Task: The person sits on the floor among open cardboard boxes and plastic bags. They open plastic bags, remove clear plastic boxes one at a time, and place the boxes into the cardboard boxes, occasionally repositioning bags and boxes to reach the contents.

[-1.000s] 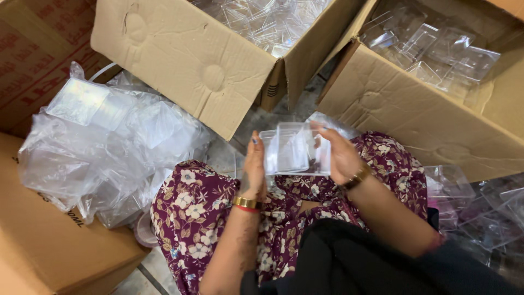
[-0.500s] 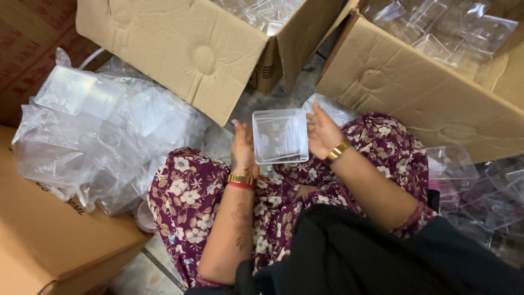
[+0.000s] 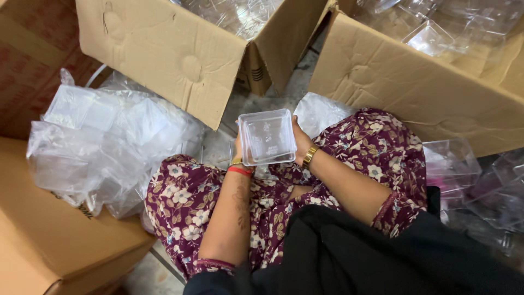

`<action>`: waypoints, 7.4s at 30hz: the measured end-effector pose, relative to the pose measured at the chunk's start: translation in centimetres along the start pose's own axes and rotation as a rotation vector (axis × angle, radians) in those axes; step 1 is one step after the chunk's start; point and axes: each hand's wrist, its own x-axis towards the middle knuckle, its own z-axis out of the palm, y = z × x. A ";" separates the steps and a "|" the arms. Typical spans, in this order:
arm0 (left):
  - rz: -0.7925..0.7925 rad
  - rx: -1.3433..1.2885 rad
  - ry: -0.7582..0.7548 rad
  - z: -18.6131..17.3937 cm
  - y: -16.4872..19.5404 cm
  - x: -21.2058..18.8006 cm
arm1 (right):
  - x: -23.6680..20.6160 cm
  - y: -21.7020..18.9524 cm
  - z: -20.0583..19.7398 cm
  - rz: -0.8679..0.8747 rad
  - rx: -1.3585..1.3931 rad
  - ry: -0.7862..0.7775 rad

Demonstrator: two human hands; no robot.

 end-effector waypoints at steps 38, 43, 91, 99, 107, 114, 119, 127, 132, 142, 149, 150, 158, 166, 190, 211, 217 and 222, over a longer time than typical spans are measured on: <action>0.357 -0.157 0.525 0.7 2.5 -1.9 | 0.6 7.2 1.6 -0.051 -1.794 -0.343; 0.242 -0.050 0.488 2.2 2.5 -8.1 | -0.5 6.4 3.0 -0.012 -1.855 -0.299; 0.834 0.391 -0.038 12.8 -2.2 -28.4 | -27.1 -7.3 5.3 -0.257 -0.739 -0.411; 0.881 1.660 -0.848 16.2 -7.0 -30.7 | -24.6 -4.8 4.8 0.122 -0.063 -0.591; 0.278 1.598 -0.847 13.8 -10.5 -28.1 | -22.3 -3.1 3.5 -0.249 -0.170 0.079; 0.469 1.035 -0.723 15.3 -6.1 -29.6 | -23.3 -3.5 4.8 -0.744 -0.600 0.155; 1.159 1.208 -0.213 18.9 -3.3 -30.0 | -25.6 -2.9 6.4 -1.111 -1.087 0.140; 0.800 1.127 -0.082 17.4 -3.9 -27.1 | -25.0 -2.9 7.1 -0.757 -0.635 0.097; 0.834 1.117 -0.135 17.1 -3.8 -27.2 | -24.3 -3.5 7.0 -0.710 -0.417 0.071; 0.841 1.201 -0.083 16.4 -3.3 -26.4 | -22.7 -2.5 4.1 -0.529 0.049 -0.171; 0.219 -0.255 -0.704 14.8 2.3 -24.8 | -21.4 -5.5 0.9 -0.064 -0.051 -0.384; 0.208 -0.240 -0.699 14.8 3.2 -24.5 | -20.9 -6.1 1.1 -0.081 -0.212 -0.320; 0.642 0.336 -0.175 11.8 10.2 -14.8 | -10.2 -12.9 8.3 -0.744 -1.031 0.305; 0.570 0.246 -0.005 10.1 10.0 -10.2 | -10.4 -12.3 14.8 -1.064 -1.398 0.307; 1.009 0.789 0.163 10.1 5.5 -4.1 | -0.2 -8.5 2.7 -0.739 -0.417 0.143; 0.197 0.710 -0.670 15.6 3.0 -14.9 | -9.9 -16.1 1.0 -1.387 -0.440 0.446; 0.617 -0.042 -0.100 5.5 17.0 -14.5 | -8.6 -15.6 -0.4 -1.351 -0.388 0.480; 0.903 -0.222 0.823 -1.6 21.9 -14.5 | -8.7 -15.0 0.0 -1.193 -0.267 0.544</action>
